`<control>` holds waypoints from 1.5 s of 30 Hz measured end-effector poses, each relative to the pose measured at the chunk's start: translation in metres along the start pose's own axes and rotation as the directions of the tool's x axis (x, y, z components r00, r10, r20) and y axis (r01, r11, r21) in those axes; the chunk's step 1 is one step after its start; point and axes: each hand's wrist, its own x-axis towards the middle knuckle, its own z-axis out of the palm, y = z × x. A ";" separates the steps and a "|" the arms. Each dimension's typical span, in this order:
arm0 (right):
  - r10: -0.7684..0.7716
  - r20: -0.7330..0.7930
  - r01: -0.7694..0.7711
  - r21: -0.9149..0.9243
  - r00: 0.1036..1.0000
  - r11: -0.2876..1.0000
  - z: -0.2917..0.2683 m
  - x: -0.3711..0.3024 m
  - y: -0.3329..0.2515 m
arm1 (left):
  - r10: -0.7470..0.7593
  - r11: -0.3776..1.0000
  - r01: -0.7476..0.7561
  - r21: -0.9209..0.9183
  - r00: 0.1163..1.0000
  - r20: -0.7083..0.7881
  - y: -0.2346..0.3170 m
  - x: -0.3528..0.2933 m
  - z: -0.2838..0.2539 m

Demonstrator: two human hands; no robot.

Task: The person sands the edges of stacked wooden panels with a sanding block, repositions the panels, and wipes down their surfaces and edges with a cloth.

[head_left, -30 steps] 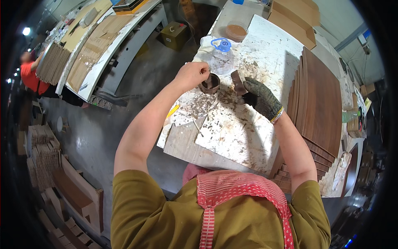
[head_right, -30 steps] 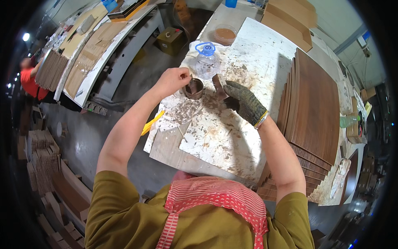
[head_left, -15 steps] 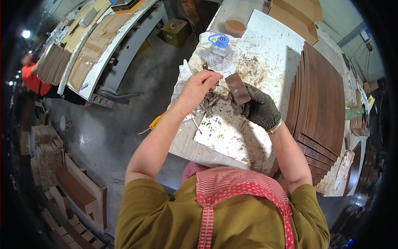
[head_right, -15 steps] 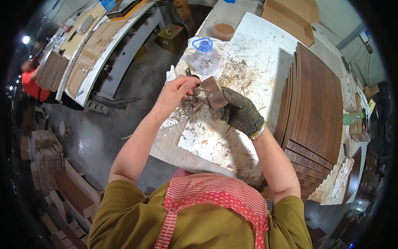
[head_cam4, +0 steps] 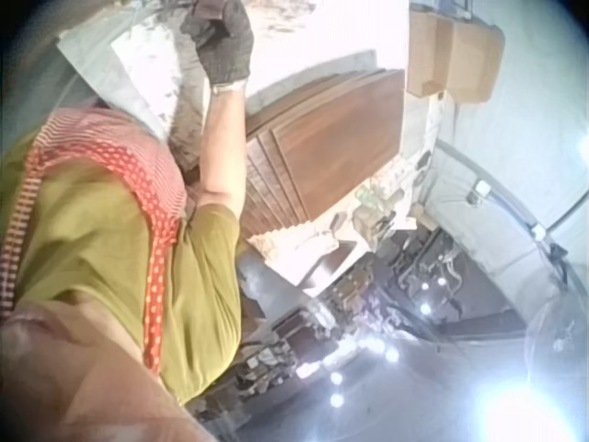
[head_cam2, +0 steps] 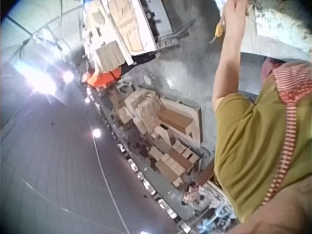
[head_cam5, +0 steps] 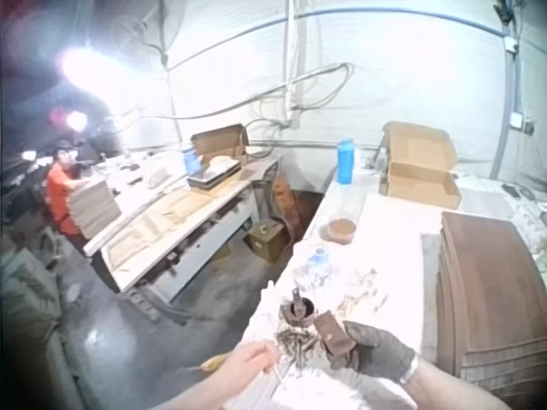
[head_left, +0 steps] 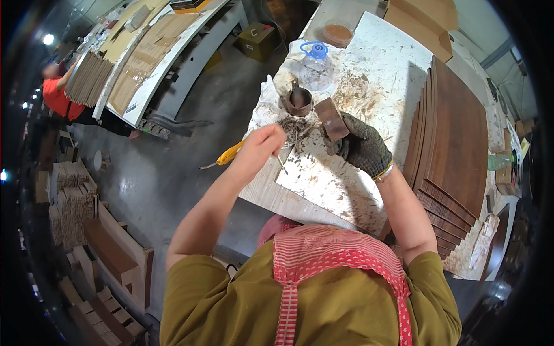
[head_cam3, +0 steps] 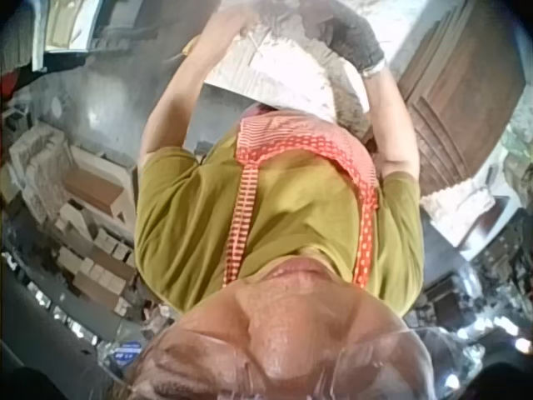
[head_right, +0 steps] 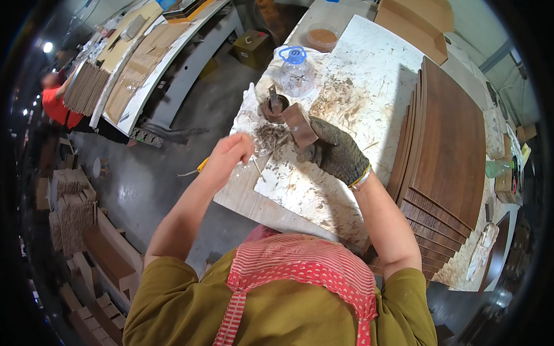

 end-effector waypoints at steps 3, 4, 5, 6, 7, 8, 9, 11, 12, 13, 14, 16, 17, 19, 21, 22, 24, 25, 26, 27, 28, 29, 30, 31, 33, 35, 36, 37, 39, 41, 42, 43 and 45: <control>-0.010 -0.075 0.005 -0.062 0.997 0.998 0.006 -0.006 -0.004 | -0.293 0.930 0.169 0.326 0.877 0.382 -0.046 -0.064 -0.040; -0.017 -0.165 0.010 -0.043 0.986 0.999 0.002 -0.008 -0.005 | -0.493 0.811 0.234 0.537 0.767 0.411 -0.050 -0.096 -0.043; -0.006 -0.146 0.001 -0.040 0.989 0.999 0.005 -0.008 -0.006 | -0.744 0.465 -0.153 0.872 0.467 0.478 -0.100 -0.127 -0.065; 0.003 -0.188 -0.018 -0.078 0.982 0.997 0.004 -0.006 -0.007 | -0.743 0.465 -0.151 0.872 0.469 0.477 -0.096 -0.127 -0.066; 0.005 -0.234 -0.031 -0.110 0.972 0.993 0.003 -0.006 -0.009 | -0.667 0.462 -0.157 0.873 0.587 0.459 -0.081 -0.125 -0.063; 0.011 -0.279 -0.028 -0.057 0.960 0.998 0.005 -0.003 -0.010 | -0.577 0.460 -0.162 0.873 0.692 0.433 -0.064 -0.123 -0.059; 0.006 -0.287 -0.023 -0.055 0.958 0.998 0.001 0.000 -0.010 | -0.476 0.460 -0.169 0.871 0.782 0.403 -0.045 -0.124 -0.052; 0.044 -0.203 -0.053 -0.037 0.978 0.998 -0.005 0.008 -0.010 | -0.111 0.435 -0.310 0.845 0.913 0.392 -0.013 -0.103 -0.034; 0.041 -0.210 -0.052 -0.044 0.977 0.998 -0.001 0.009 -0.009 | 0.111 0.476 -0.306 0.824 0.951 0.289 0.009 -0.073 -0.022; 0.026 -0.242 -0.031 -0.018 0.970 0.999 0.005 0.011 -0.010 | 0.341 0.475 -0.374 0.796 0.913 0.226 0.028 -0.039 -0.014; 0.020 -0.257 -0.018 0.012 0.966 1.000 0.012 0.012 -0.010 | 0.357 0.585 -0.328 0.742 0.926 0.128 0.037 -0.010 -0.015; 0.046 -0.238 -0.048 -0.003 0.970 0.999 0.004 0.010 -0.014 | 0.165 0.632 -0.119 0.766 0.986 0.017 0.066 0.043 -0.017; 0.075 -0.216 -0.080 -0.013 0.974 0.997 0.001 0.009 -0.016 | 0.159 0.596 -0.105 0.796 0.987 0.011 0.073 0.067 -0.021; 0.039 -0.274 -0.062 -0.077 0.961 0.995 0.006 0.007 -0.017 | 0.456 0.506 -0.281 0.816 0.890 0.023 0.038 0.117 -0.038; -0.016 -0.347 -0.034 -0.138 0.938 0.990 -0.003 0.005 -0.022 | 0.377 0.453 -0.217 0.865 0.925 0.034 0.011 0.150 -0.037; -0.029 -0.323 -0.033 -0.183 0.946 0.983 -0.013 0.004 -0.024 | 0.292 0.389 -0.151 0.909 0.956 0.033 0.006 0.159 -0.034; -0.089 -0.339 -0.016 -0.295 0.937 0.955 -0.007 0.003 -0.027 | 0.265 0.420 -0.166 0.892 0.963 0.054 -0.005 0.168 -0.033; -0.089 -0.343 -0.016 -0.292 0.935 0.956 -0.002 0.005 -0.029 | 0.236 0.449 -0.173 0.877 0.969 0.070 -0.004 0.167 -0.030; -0.091 -0.324 -0.025 -0.336 0.942 0.941 0.002 0.007 -0.031 | 0.235 0.469 -0.167 0.867 0.970 0.059 -0.002 0.165 -0.030; -0.091 -0.306 -0.034 -0.379 0.948 0.925 0.004 0.008 -0.032 | 0.230 0.470 -0.166 0.867 0.971 0.061 0.009 0.160 -0.027; -0.090 -0.311 -0.035 -0.376 0.946 0.926 0.003 0.010 -0.034 | 0.240 0.454 -0.152 0.878 0.970 0.044 0.021 0.156 -0.024; -0.083 -0.302 -0.053 -0.417 0.950 0.907 0.002 0.013 -0.038 | 0.249 0.438 -0.136 0.889 0.968 0.026 0.026 0.154 -0.022; -0.071 -0.286 -0.073 -0.461 0.956 0.884 0.001 0.016 -0.040 | 0.247 0.440 -0.130 0.889 0.969 0.019 0.022 0.153 -0.022; -0.064 -0.285 -0.078 -0.461 0.957 0.884 0.000 0.019 -0.040 | 0.254 0.402 -0.168 0.900 0.965 0.067 0.017 0.154 -0.020; -0.060 -0.250 -0.081 -0.517 0.966 0.852 -0.002 0.022 -0.042 | 0.258 0.368 -0.204 0.907 0.960 0.111 0.015 0.153 -0.020; -0.078 -0.288 -0.128 -0.631 0.955 0.765 0.000 0.029 -0.041 | 0.218 0.458 -0.185 0.870 0.972 0.092 0.019 0.153 -0.020; -0.098 -0.312 -0.173 -0.731 0.945 0.660 0.003 0.033 -0.039 | 0.229 0.493 -0.167 0.854 0.972 0.058 0.015 0.156 -0.029; -0.099 -0.316 -0.175 -0.731 0.943 0.659 -0.003 0.035 -0.038 | 0.229 0.495 -0.171 0.852 0.971 0.061 0.013 0.162 -0.035; -0.276 -0.066 -0.006 -0.977 0.959 0.215 -0.013 0.043 -0.034 | 0.143 0.667 -0.084 0.741 0.990 -0.016 0.011 0.170 -0.049; -0.293 -0.051 -0.044 -0.999 0.955 0.029 -0.007 0.044 -0.040 | 0.127 0.752 -0.069 0.656 0.991 -0.040 0.009 0.173 -0.061; -0.337 0.087 0.021 -0.981 0.937 -0.193 -0.005 0.048 -0.043 | 0.070 0.822 -0.010 0.569 0.994 -0.084 0.012 0.173 -0.064; -0.349 0.229 0.073 -0.910 0.908 -0.409 0.000 0.051 -0.046 | 0.010 0.879 0.049 0.474 0.993 -0.121 0.015 0.173 -0.066; -0.340 0.261 0.096 -0.896 0.904 -0.434 0.011 0.058 -0.047 | -0.012 0.887 0.062 0.457 0.994 -0.112 0.019 0.173 -0.069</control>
